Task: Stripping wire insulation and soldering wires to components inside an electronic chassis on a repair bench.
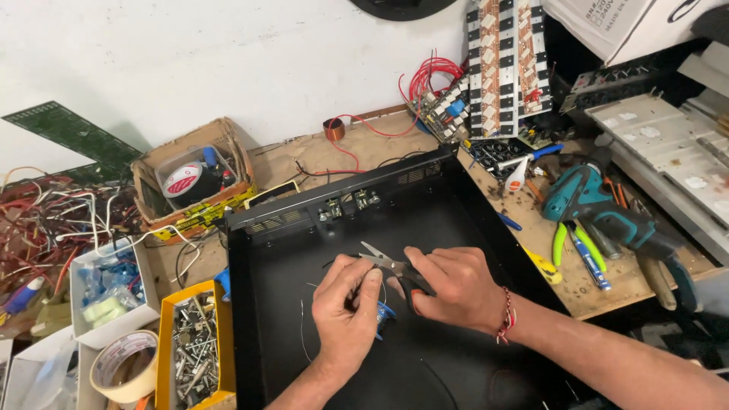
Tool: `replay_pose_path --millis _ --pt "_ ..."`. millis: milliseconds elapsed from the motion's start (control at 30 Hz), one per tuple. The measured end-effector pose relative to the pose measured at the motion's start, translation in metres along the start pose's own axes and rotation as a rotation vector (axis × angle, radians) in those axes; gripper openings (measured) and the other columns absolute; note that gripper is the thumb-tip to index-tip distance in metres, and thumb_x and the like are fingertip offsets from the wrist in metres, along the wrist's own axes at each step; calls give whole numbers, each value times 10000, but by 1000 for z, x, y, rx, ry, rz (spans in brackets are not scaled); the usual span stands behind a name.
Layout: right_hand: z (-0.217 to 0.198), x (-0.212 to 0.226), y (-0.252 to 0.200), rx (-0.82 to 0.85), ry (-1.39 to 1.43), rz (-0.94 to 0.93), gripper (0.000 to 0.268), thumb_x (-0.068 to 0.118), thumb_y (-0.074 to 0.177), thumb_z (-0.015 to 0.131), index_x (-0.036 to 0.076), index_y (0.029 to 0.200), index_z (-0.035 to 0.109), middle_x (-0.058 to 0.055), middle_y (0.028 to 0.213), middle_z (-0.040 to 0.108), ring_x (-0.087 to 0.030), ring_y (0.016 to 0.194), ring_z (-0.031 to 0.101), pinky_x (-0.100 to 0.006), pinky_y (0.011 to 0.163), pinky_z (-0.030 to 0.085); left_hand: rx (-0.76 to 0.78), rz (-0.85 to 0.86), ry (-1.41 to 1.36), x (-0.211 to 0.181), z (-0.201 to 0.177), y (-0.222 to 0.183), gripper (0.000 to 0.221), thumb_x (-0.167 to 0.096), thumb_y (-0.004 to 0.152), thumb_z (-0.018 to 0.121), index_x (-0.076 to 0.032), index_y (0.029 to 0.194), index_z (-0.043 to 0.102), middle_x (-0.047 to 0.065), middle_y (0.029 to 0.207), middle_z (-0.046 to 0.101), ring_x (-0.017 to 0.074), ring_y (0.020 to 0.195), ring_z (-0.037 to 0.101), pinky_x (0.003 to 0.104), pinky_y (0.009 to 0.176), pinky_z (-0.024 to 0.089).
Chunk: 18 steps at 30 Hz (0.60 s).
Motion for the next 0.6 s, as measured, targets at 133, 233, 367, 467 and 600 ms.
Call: replay_pose_path --millis 133,233,367,467,600 --pt "-9 7 13 -47 110 85 454 204 715 699 -26 1105 663 17 613 529 -165 481 524 -288 452 416 37 -61 -105 2 1 -3 224 -112 1015 577 13 857 675 11 695 487 138 702 456 273 609 396" --pt "-9 5 12 -39 89 66 501 383 853 763 -23 1129 662 1 640 539 -178 501 513 -317 464 419 76 -211 -229 11 6 -7 336 -118 1042 524 -78 708 535 -21 556 406 115 654 407 267 590 391" --pt "-11 6 16 -34 99 60 485 367 864 747 -48 1103 667 -25 632 503 -184 487 482 -319 460 403 113 -377 -485 21 10 -12 281 -73 1065 486 11 809 562 9 599 382 79 494 324 241 450 325" --pt "-11 5 17 -13 85 75 466 344 839 761 -36 1093 666 -16 616 481 -190 483 479 -322 474 417 166 -412 -594 29 13 -16 300 -146 1087 483 -15 821 529 4 631 342 84 524 281 252 458 262" --pt "-10 4 16 -10 82 60 455 302 809 749 -35 1105 671 -13 620 473 -178 480 463 -316 462 405 156 -475 -718 42 15 -20 258 -134 1069 516 -13 840 525 1 620 311 78 499 232 257 443 223"
Point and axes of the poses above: each hand's wrist, its own y-axis towards the middle knuckle, its own z-axis out of the palm, x = y × z, the point moved 4 cm from there along y, towards the middle knuckle
